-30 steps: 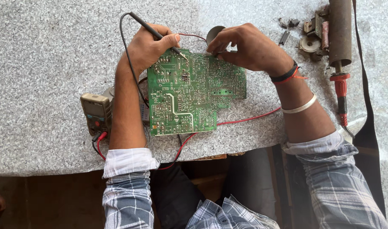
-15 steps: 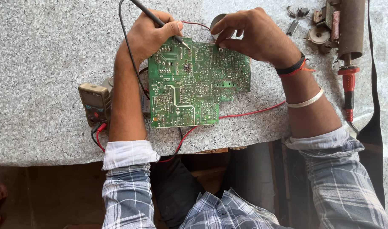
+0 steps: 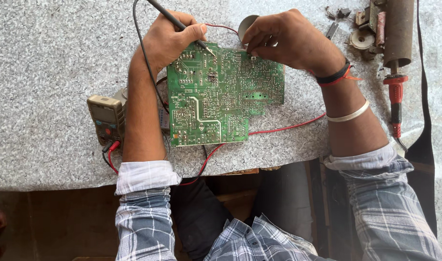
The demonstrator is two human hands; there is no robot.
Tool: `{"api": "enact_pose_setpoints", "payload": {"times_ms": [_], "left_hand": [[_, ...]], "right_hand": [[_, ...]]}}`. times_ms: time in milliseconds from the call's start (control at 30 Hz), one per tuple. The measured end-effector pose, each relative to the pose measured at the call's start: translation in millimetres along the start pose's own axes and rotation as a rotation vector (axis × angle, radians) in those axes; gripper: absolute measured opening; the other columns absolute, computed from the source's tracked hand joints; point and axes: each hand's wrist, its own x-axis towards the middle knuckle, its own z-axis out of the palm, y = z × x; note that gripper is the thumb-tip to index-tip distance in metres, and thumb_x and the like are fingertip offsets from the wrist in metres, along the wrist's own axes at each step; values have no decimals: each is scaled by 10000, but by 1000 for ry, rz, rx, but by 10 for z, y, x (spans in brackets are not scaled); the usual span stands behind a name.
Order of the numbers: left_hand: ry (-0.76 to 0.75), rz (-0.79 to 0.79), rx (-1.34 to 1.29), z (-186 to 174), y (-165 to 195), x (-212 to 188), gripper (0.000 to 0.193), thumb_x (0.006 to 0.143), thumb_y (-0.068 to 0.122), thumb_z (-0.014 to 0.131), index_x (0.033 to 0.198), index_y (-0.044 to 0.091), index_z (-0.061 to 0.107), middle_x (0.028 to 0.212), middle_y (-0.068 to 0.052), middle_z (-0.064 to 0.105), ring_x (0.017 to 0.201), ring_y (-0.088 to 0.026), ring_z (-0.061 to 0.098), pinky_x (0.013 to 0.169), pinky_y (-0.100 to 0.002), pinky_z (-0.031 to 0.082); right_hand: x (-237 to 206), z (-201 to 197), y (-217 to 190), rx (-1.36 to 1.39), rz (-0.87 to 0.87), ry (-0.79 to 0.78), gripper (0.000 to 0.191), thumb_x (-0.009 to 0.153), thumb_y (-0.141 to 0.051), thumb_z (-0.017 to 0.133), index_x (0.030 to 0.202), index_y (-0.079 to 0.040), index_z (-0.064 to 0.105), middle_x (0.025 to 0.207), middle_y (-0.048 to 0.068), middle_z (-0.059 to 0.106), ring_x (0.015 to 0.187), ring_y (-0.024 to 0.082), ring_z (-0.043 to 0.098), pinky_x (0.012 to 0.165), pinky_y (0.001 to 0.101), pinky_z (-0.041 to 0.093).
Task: The person uses a multimeter to test points on a green circuit board. They hold the board with one hand and touch various points with the multimeter probes while observing the readings.
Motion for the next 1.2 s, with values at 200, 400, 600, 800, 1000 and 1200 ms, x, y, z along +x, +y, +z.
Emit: {"api": "enact_pose_setpoints", "payload": {"times_ms": [200, 400, 600, 800, 1000, 1200], "left_hand": [[13, 3, 19, -3, -4, -6, 364, 1012, 419, 685, 928, 85, 803, 689, -8, 658, 616, -98, 562, 538, -309, 421], [13, 16, 13, -3, -15, 7, 362, 1016, 413, 686, 935, 81, 803, 703, -16, 660, 637, -101, 563, 545, -321, 423], [11, -10, 28, 20, 19, 17, 367, 1005, 420, 691, 921, 80, 802, 692, -13, 654, 627, -106, 549, 545, -323, 413], [-4, -16, 2, 9, 104, -15, 364, 1005, 420, 680, 934, 82, 795, 714, -1, 667, 652, -88, 559, 564, -303, 428], [-7, -60, 3, -2, 190, -55, 373, 998, 422, 676, 927, 74, 789, 678, 4, 620, 636, -91, 532, 552, -310, 404], [4, -96, 21, 10, 206, -57, 371, 988, 427, 673, 919, 81, 788, 646, 11, 596, 603, -93, 515, 531, -316, 387]], "right_hand": [[21, 19, -7, -85, -37, 5, 251, 905, -14, 815, 1137, -27, 719, 1007, 114, 777, 934, 218, 774, 811, 328, 627], [6, 43, -57, -128, -16, -14, 228, 879, 0, 779, 1097, -34, 721, 935, 101, 753, 835, 205, 761, 739, 331, 614], [-5, 37, -98, -154, -57, -55, 186, 865, 14, 763, 1040, -32, 720, 948, 102, 734, 814, 207, 754, 713, 331, 610], [0, 19, -116, -65, -37, -37, 203, 883, 14, 755, 1079, -32, 723, 996, 97, 756, 878, 207, 769, 770, 320, 626], [-13, 23, -146, -76, -27, -10, 238, 867, 15, 774, 1095, -30, 725, 999, 103, 769, 913, 216, 767, 797, 331, 621], [-7, 31, -144, -75, -6, 2, 264, 860, 35, 760, 1111, -41, 729, 978, 97, 759, 858, 206, 755, 765, 337, 616]]}}
